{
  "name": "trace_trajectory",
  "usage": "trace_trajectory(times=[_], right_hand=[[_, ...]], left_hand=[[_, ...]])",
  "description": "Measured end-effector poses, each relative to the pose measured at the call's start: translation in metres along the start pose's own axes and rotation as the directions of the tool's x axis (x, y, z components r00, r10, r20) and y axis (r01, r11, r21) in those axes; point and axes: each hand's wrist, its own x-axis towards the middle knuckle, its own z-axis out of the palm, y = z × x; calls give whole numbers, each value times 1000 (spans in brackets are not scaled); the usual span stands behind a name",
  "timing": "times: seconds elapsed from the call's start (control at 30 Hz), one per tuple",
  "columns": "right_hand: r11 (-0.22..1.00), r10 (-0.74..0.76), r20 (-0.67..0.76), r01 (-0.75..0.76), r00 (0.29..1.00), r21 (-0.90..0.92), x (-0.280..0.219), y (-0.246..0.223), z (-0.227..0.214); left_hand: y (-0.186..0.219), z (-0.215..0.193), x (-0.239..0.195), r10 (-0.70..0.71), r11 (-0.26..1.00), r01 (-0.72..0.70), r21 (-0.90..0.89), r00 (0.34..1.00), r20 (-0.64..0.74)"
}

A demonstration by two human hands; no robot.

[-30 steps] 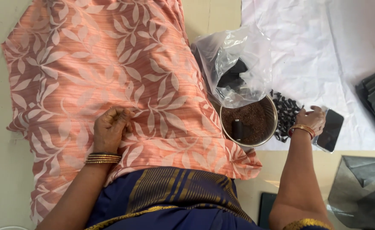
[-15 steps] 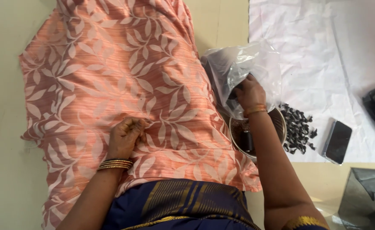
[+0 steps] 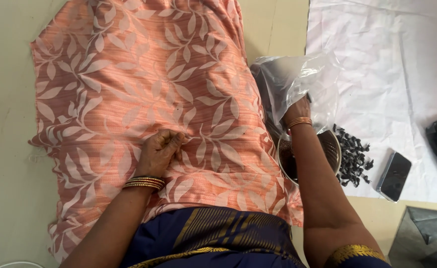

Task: The person sits at a work table and shapes small dark pieces by hand, pinching and rolling them between the fingers over a patterned cloth. They occasionally reach into a metal bowl of brown powder and place finished pieces with a pile of dark items beside a plastic bag.

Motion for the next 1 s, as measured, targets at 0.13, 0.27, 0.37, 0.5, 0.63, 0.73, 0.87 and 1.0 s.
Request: trace_trajectory(times=[0.13,0.27,0.37,0.5,0.63,0.73,0.87,1.0], right_hand=[[955,-206,-382,100,901,-279,24,32,89],[766,500,168,-524,850,372,-9,26,53],[694,495,49,-429,868,578,-34,16,-39],[717,279,-296,7,914,697,-69,26,-52],[69,524,153,-220,838,973,-121,-4,-108],[-121,494,176,-133,852,984,-158,-14,-113],[-541,221,176,-30,959,841,-190,-53,-129],[-576,-150,137,-199,979,793,-199,-117,-146]], left_hand=[[1,3,2,5,1000,-5,-8,1000,0],[-2,-2,1,24,1000,-25,7,1000,20],[-1,0,2,17,1000,-18,9,999,38],[-2,2,2,3,1000,-4,23,999,46],[-7,-3,2,39,998,-41,52,998,40],[-6,-3,1,57,994,-62,85,997,58],[-6,1,3,38,999,-38,-4,986,160],[-19,3,-1,120,953,-24,-301,945,305]])
